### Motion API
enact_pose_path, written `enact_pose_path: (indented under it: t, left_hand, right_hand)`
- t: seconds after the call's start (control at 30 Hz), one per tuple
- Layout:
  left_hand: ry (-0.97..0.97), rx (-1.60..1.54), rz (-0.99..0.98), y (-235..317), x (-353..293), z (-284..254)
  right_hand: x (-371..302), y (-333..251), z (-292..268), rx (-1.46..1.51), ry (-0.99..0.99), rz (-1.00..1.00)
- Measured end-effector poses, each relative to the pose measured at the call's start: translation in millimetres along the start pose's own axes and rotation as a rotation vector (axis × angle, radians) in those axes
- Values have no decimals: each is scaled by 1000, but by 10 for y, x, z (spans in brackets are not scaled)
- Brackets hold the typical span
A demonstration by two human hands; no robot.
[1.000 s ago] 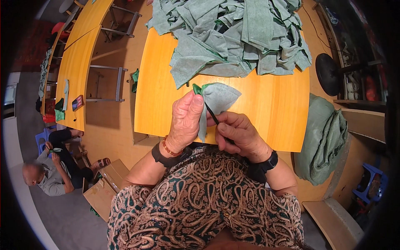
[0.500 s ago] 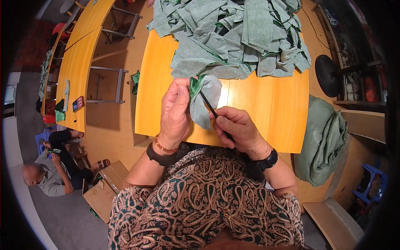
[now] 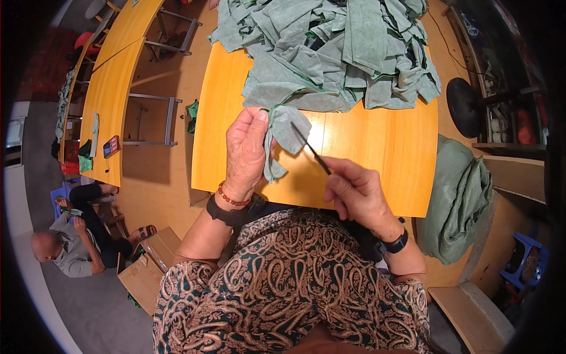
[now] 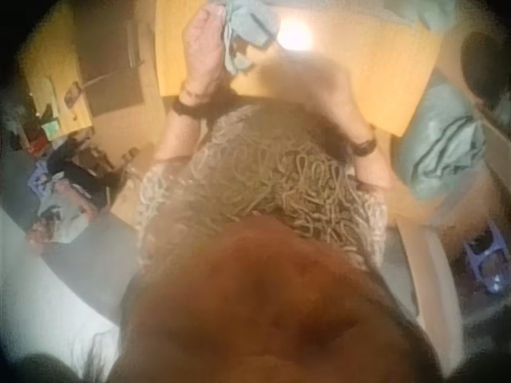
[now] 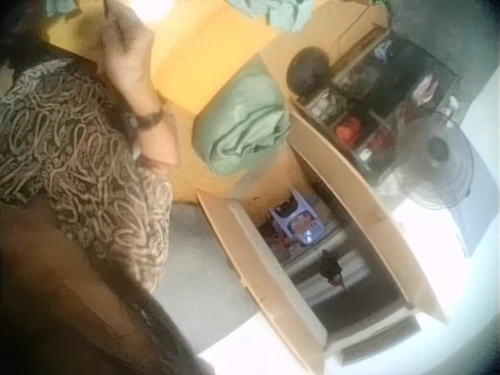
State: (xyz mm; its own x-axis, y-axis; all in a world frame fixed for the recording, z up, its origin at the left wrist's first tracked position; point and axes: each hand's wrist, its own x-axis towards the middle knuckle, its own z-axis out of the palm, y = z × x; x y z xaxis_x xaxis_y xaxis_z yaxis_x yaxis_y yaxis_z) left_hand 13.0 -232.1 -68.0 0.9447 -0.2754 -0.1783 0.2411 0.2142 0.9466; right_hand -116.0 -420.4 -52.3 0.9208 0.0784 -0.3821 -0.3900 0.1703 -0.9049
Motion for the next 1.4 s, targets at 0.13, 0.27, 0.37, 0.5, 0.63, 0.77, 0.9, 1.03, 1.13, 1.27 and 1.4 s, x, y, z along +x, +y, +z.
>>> enact_pose_path:
  t: [0.13, 0.27, 0.37, 0.5, 0.63, 0.77, 0.9, 1.03, 1.13, 1.27, 1.4]
  left_hand:
    - [-70, 36, -3, 35, -25, -7]
    - [-85, 26, 20, 78, -34, -40]
    - [-100, 76, 52, 47, -20, -107]
    - [-95, 67, 43, 61, -10, -73]
    - [-88, -6, 11, 71, 7, -43]
    - [-94, -71, -26, 68, 42, -136]
    - [-129, -67, -62, 83, 3, -80]
    - [-154, -6, -72, 85, 7, -60]
    - [-187, -37, -114, 84, -3, -60]
    - [-220, -87, -121, 29, -38, -71]
    - [-215, -136, -147, 50, -160, 152]
  right_hand:
    - [149, 12, -152, -10, -51, -54]
    - [188, 20, -164, -52, -79, -47]
    - [197, 30, -139, -76, -88, -43]
    - [194, 25, -68, -162, -115, -43]
    - [206, 11, -55, -155, -123, -69]
    - [128, 2, -140, -83, -112, -24]
    - [194, 77, -213, -17, -119, -12]
    - [233, 87, -176, -42, -122, -54]
    - [225, 99, -141, -21, -120, -62]
    - [237, 98, -80, 64, -101, -14]
    - [282, 67, 75, 257, -117, 12]
